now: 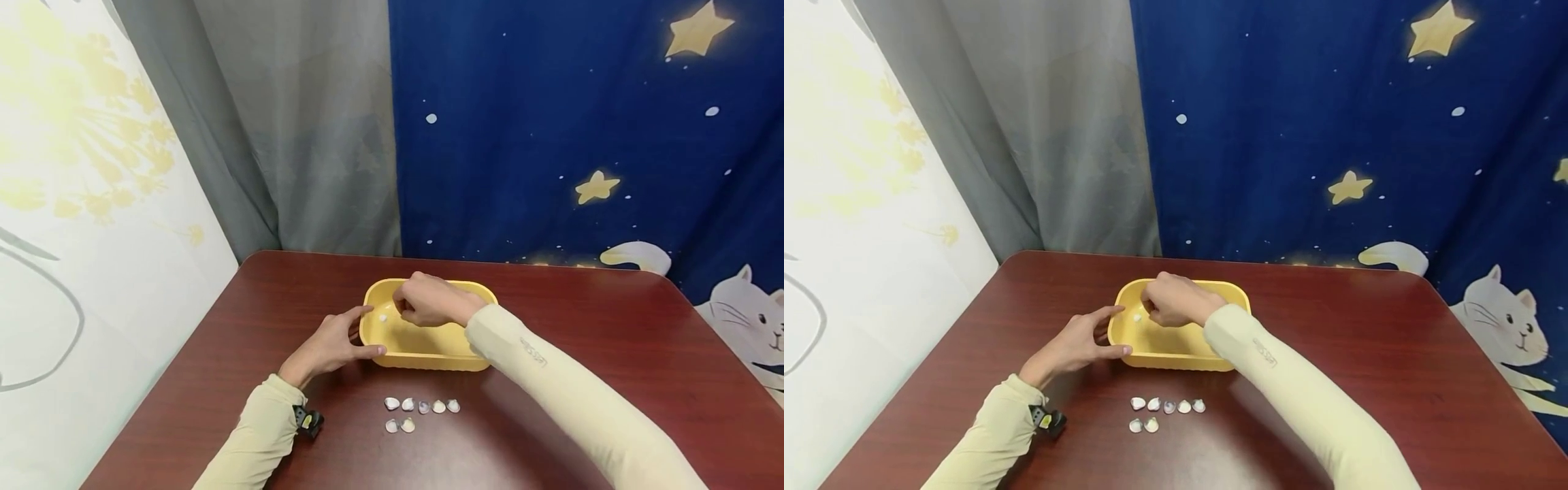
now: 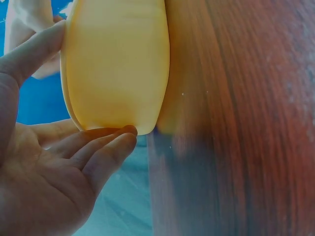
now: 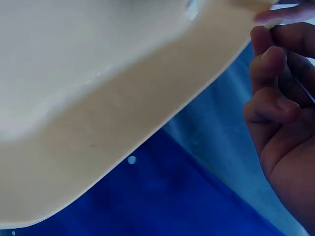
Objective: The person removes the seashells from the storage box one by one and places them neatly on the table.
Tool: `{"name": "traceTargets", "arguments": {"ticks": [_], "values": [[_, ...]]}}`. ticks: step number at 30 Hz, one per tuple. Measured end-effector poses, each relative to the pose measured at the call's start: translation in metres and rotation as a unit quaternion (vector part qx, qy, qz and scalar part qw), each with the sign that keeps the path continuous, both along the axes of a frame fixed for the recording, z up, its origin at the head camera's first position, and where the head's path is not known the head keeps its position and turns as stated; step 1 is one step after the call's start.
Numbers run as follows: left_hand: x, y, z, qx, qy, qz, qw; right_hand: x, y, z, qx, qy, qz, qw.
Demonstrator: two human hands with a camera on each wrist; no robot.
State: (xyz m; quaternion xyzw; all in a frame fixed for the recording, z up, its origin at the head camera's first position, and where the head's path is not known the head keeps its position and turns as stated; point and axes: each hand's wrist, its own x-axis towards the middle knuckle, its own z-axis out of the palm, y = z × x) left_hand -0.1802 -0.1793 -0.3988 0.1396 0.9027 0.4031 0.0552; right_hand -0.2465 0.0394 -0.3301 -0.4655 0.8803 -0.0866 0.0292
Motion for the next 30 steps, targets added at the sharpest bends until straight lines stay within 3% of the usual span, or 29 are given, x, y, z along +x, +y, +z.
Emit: {"name": "traceTargets", "arguments": {"ticks": [4,12,16,22,30], "values": [[-0.001,-0.001,0.002,-0.009,0.005,-0.002,0.9999,0.017,0.011,0.004,-0.026,0.003,0.015,1.0],[0.0,-0.001,0.003,-0.011,0.004,0.001,0.9999,0.055,0.028,-0.001,-0.053,0.06,0.02,0.997],[0.001,0.001,0.002,-0.01,0.001,0.001,0.9999,0.078,0.036,-0.016,-0.065,0.079,0.029,0.994],[0.0,0.002,0.0,-0.024,0.024,-0.002,0.9994,0.106,0.044,-0.047,-0.047,0.097,0.046,0.993],[0.002,0.001,-0.001,-0.023,0.026,0.001,0.9994,0.121,0.044,-0.075,-0.024,0.095,0.035,0.995]]}}
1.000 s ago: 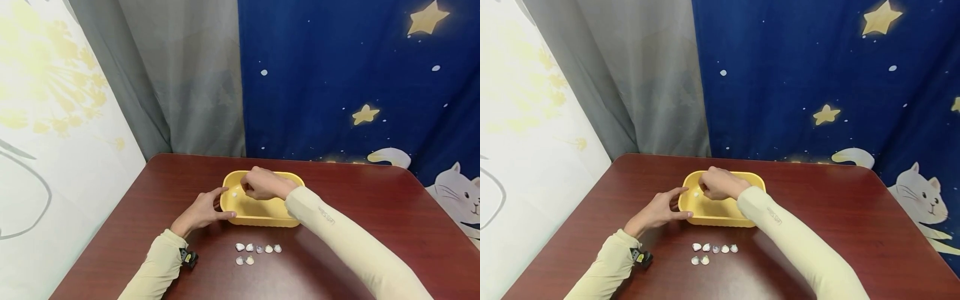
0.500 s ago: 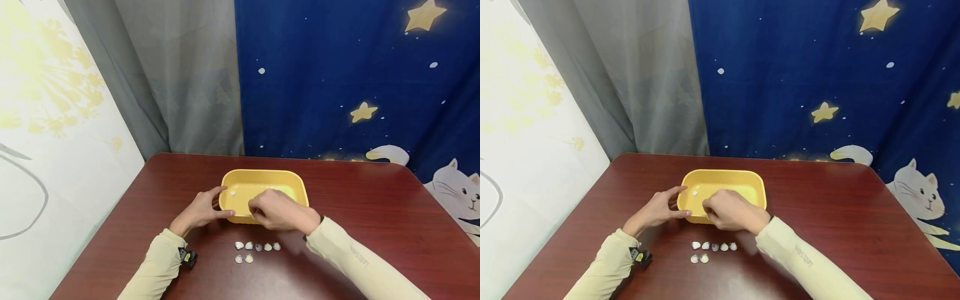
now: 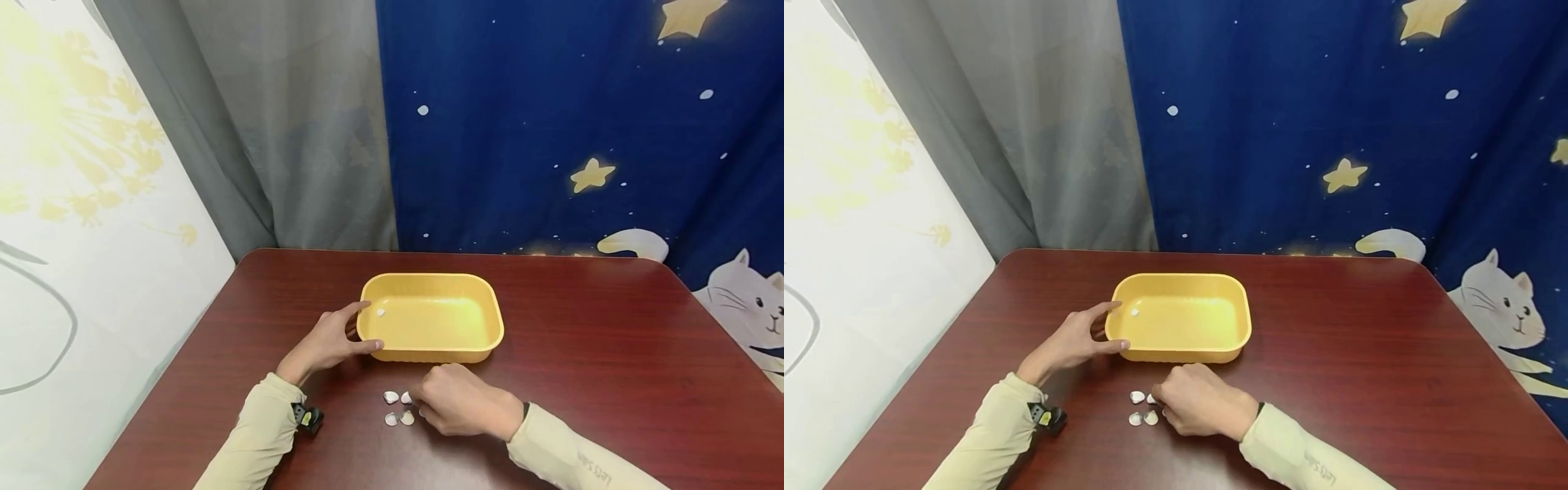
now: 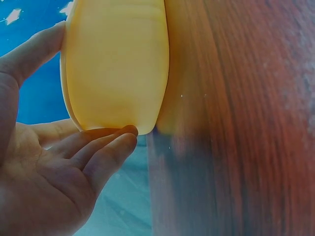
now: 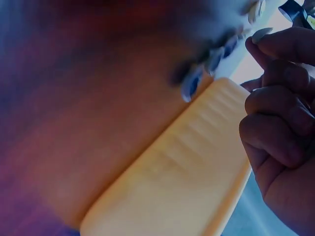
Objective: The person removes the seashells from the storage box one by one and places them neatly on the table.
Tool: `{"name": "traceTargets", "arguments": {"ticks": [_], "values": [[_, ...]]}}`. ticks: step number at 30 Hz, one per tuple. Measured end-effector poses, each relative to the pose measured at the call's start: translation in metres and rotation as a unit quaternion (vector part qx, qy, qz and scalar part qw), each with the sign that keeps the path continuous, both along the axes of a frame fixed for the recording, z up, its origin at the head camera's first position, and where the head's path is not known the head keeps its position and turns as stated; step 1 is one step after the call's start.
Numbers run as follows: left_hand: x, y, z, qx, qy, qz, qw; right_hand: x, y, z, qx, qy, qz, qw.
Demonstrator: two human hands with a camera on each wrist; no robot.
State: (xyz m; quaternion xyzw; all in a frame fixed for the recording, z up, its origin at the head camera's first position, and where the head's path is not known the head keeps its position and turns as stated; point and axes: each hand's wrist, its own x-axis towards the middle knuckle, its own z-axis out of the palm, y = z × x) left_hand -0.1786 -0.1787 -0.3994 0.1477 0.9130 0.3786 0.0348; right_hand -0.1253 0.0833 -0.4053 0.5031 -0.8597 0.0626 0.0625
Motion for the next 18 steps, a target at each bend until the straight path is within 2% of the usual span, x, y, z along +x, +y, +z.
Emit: {"name": "traceTargets", "arguments": {"ticks": [5,18], "values": [[0.0004,0.0007,0.0011,0.002,-0.005,-0.002,1.0,0.0024,0.0004,-0.0054,0.002,0.0,-0.004,1.0],[-0.0002,-0.0012,0.0023,-0.007,-0.006,0.001,1.0,0.0047,-0.0021,-0.0059,-0.003,0.008,0.0,1.0]]}}
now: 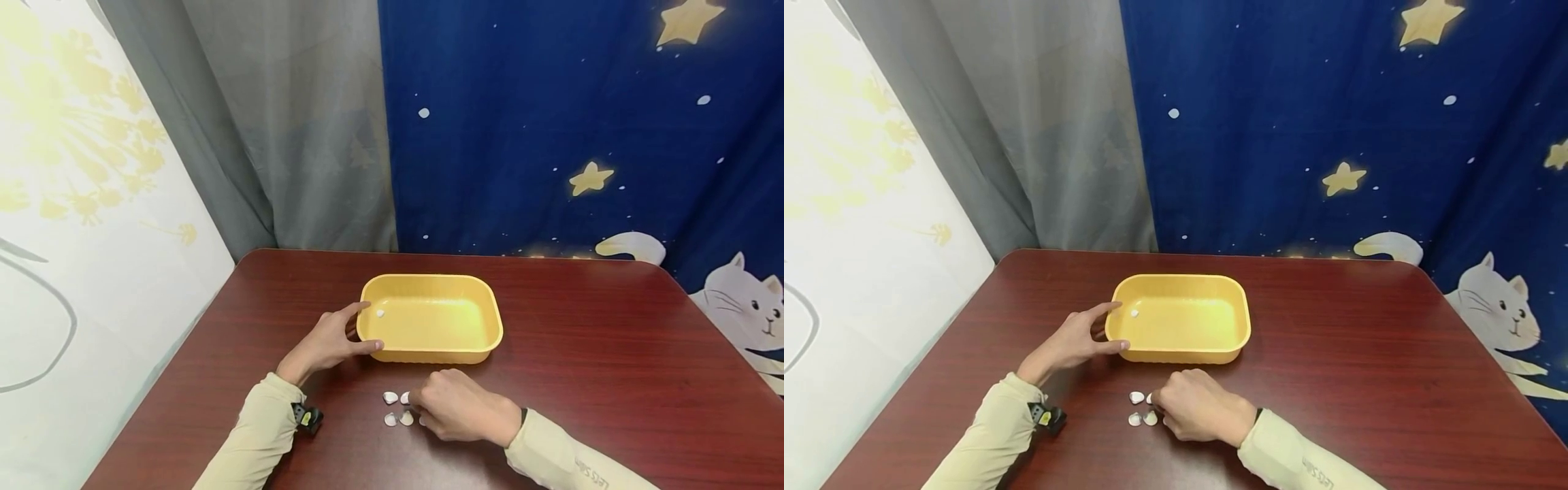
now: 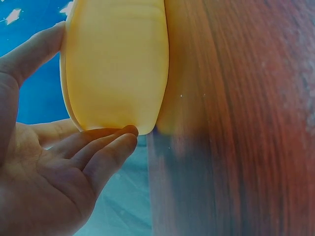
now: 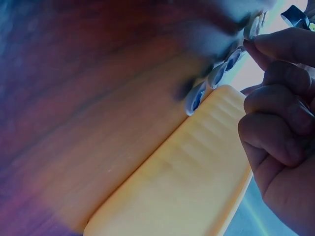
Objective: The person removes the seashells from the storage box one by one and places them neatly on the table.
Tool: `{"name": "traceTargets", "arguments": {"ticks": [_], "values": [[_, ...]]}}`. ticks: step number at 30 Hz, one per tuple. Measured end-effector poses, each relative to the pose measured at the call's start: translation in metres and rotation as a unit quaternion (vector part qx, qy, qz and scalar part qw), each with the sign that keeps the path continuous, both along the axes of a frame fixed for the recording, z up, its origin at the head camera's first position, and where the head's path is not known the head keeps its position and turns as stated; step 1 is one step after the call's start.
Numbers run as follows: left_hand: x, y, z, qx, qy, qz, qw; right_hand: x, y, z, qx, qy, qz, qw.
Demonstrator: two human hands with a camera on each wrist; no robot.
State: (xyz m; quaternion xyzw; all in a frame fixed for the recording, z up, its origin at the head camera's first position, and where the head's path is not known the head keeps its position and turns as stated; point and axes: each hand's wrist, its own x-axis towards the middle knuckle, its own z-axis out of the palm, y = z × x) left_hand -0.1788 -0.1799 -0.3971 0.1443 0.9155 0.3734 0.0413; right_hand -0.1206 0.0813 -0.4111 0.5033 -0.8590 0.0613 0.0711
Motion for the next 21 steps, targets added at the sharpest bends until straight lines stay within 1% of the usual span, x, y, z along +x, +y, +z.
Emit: {"name": "traceTargets", "arguments": {"ticks": [5,9,13,21], "values": [[0.0,0.0,0.0,0.001,0.002,0.002,1.0,0.0,0.0,0.001,-0.003,0.002,0.003,1.0],[0.0,0.0,0.0,0.003,0.0,0.003,1.0,-0.003,0.001,0.007,-0.012,-0.008,0.002,1.0],[0.0,0.0,-0.001,0.008,-0.005,0.003,1.0,-0.008,0.001,0.016,-0.009,-0.009,0.004,1.0],[0.002,0.001,-0.001,0.018,-0.019,0.008,0.9996,-0.022,0.0,0.042,0.006,0.017,0.008,1.0]]}}
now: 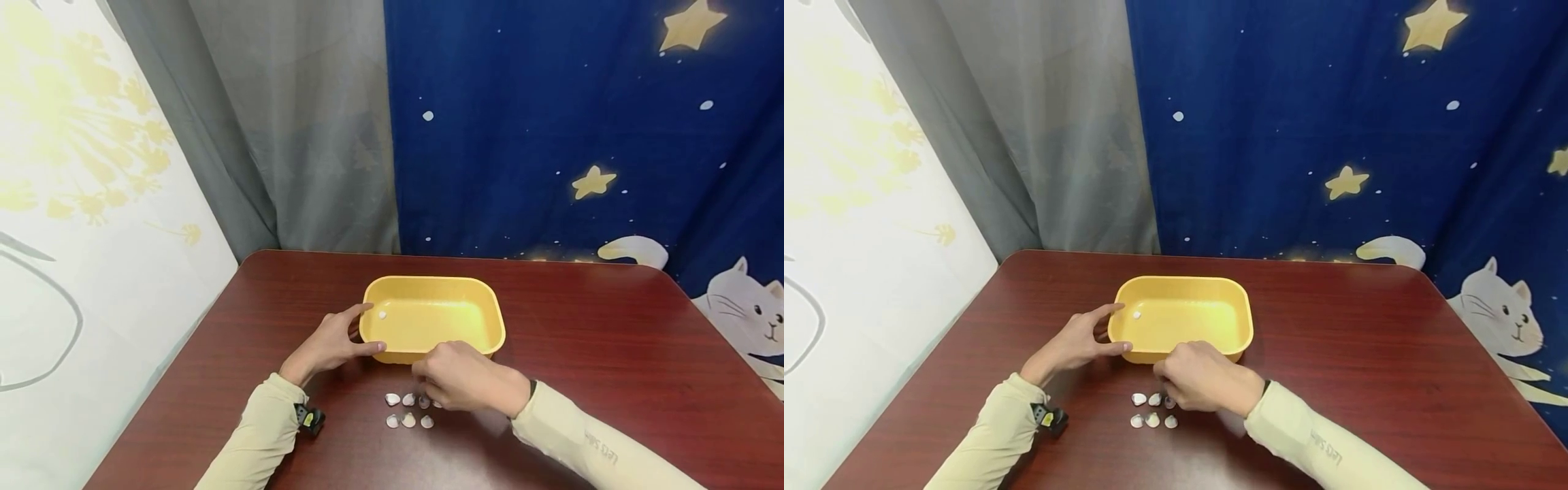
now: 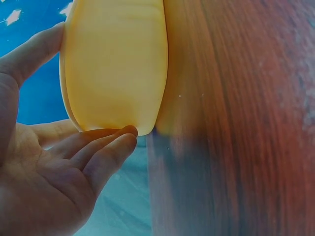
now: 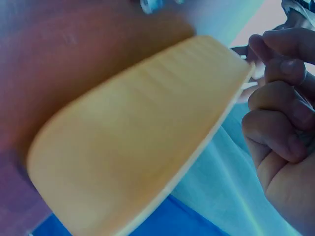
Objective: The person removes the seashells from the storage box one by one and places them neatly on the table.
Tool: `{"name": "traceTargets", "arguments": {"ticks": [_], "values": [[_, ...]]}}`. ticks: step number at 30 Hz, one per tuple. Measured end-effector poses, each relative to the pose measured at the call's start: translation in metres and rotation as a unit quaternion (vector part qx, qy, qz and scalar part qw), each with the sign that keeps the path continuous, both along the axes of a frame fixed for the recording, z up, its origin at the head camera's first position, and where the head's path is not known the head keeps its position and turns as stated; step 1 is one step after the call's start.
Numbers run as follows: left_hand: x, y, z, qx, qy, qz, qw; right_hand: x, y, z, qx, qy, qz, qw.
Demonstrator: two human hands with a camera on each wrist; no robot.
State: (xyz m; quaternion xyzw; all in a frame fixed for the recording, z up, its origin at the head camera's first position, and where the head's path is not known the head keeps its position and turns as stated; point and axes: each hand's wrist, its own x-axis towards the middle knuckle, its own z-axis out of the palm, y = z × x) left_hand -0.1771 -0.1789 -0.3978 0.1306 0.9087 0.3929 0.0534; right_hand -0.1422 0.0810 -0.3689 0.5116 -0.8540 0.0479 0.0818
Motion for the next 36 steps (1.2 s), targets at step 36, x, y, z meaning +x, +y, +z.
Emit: {"name": "traceTargets", "arguments": {"ticks": [36], "values": [[0.001,0.003,0.002,0.029,-0.025,0.005,0.9992,-0.139,-0.081,0.009,0.084,-0.17,-0.094,0.977]]}}
